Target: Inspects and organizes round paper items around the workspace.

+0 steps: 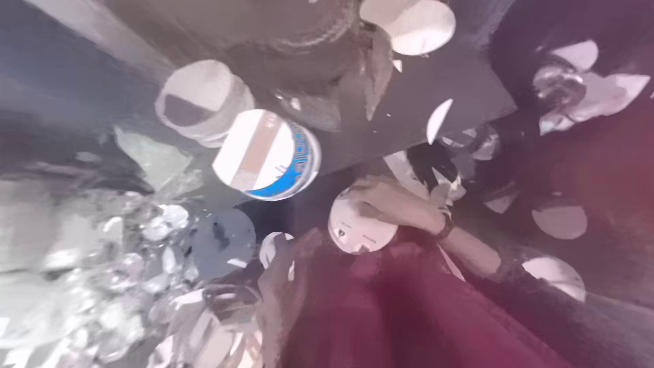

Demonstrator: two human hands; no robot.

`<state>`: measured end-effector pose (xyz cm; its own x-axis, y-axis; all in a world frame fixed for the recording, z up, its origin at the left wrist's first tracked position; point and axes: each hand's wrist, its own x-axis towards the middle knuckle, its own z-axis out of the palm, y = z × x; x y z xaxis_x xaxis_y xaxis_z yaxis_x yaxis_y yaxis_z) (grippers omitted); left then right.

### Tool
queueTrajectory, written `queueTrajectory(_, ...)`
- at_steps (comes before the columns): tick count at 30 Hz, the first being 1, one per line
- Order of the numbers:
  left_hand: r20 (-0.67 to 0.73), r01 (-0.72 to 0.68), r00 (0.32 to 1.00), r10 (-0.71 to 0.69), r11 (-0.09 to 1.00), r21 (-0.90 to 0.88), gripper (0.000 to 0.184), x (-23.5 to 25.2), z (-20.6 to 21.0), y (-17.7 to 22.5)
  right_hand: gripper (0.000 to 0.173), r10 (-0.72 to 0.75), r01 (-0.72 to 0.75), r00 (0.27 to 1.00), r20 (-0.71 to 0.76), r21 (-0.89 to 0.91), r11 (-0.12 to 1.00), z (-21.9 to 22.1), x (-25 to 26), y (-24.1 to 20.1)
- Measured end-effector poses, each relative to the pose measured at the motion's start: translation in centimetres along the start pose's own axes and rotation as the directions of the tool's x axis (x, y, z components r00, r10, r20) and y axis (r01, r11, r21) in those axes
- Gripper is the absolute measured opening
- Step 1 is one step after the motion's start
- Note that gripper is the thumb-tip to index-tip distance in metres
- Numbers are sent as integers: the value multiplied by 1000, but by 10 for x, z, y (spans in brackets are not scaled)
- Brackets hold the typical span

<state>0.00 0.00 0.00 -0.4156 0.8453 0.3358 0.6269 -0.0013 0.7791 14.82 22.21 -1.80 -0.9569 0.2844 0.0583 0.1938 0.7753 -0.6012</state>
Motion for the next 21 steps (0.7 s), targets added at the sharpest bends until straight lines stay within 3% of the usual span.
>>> queueTrajectory(2, -33, 32, 999, -34, 997, -72, 31, -3, -1, -14, 55, 38, -35, 997, 74, -33, 999, 21, 14, 12)
queueTrajectory(4, -61, 45, 997, -56, 985, -165, 30, -3, 3, -25, 65, 50, -42, 997, 55, -144, 989, 44, 21, 31)
queueTrajectory(6, -86, 84, 991, -106, 970, -229, 32, -4, 10, -33, 47, 27, -39, 998, -64, -186, 982, 46, 25, 39)
queueTrajectory(8, -109, 126, 981, -159, 958, -257, 37, -1, 16, -39, 25, 52, -71, 973, -223, -80, 994, 34, 24, 32)
queueTrajectory(11, -22, 225, 972, -235, 950, -219, 71, 4, 22, -40, 20, 209, -111, 932, -295, 317, 942, 26, 15, 7)
queueTrajectory(12, 28, 266, 963, -267, 935, -235, 71, 4, 24, -41, 22, 217, -93, 938, -272, 404, 910, 28, 10, 1)
queueTrajectory(13, 56, 308, 951, -304, 918, -249, 60, 4, 25, -42, 26, 208, -82, 938, -278, 405, 911, 32, 5, -4)
queueTrajectory(15, 38, 383, 922, -385, 897, -221, 30, 6, 29, -47, 28, 135, -94, 930, -341, 134, 986, 38, 1, 4)
queueTrajectory(17, -36, 461, 880, -474, 868, -186, 20, 4, 26, -52, 47, 130, -161, 976, -176, -171, 972, 37, 2, 27)
queueTrajectory(18, -92, 488, 853, -514, 848, -206, 20, 2, 24, -55, 55, 146, -173, 980, -131, -225, 959, 39, 2, 38)
queueTrajectory(19, -138, 495, 832, -537, 832, -252, 20, 1, 20, -55, 51, 121, -160, 978, -170, -235, 959, 41, 2, 44)
queueTrajectory(21, -190, 445, 818, -542, 807, -387, 20, 2, 15, -55, 26, 23, -85, 933, -360, -159, 984, 35, 2, 34)
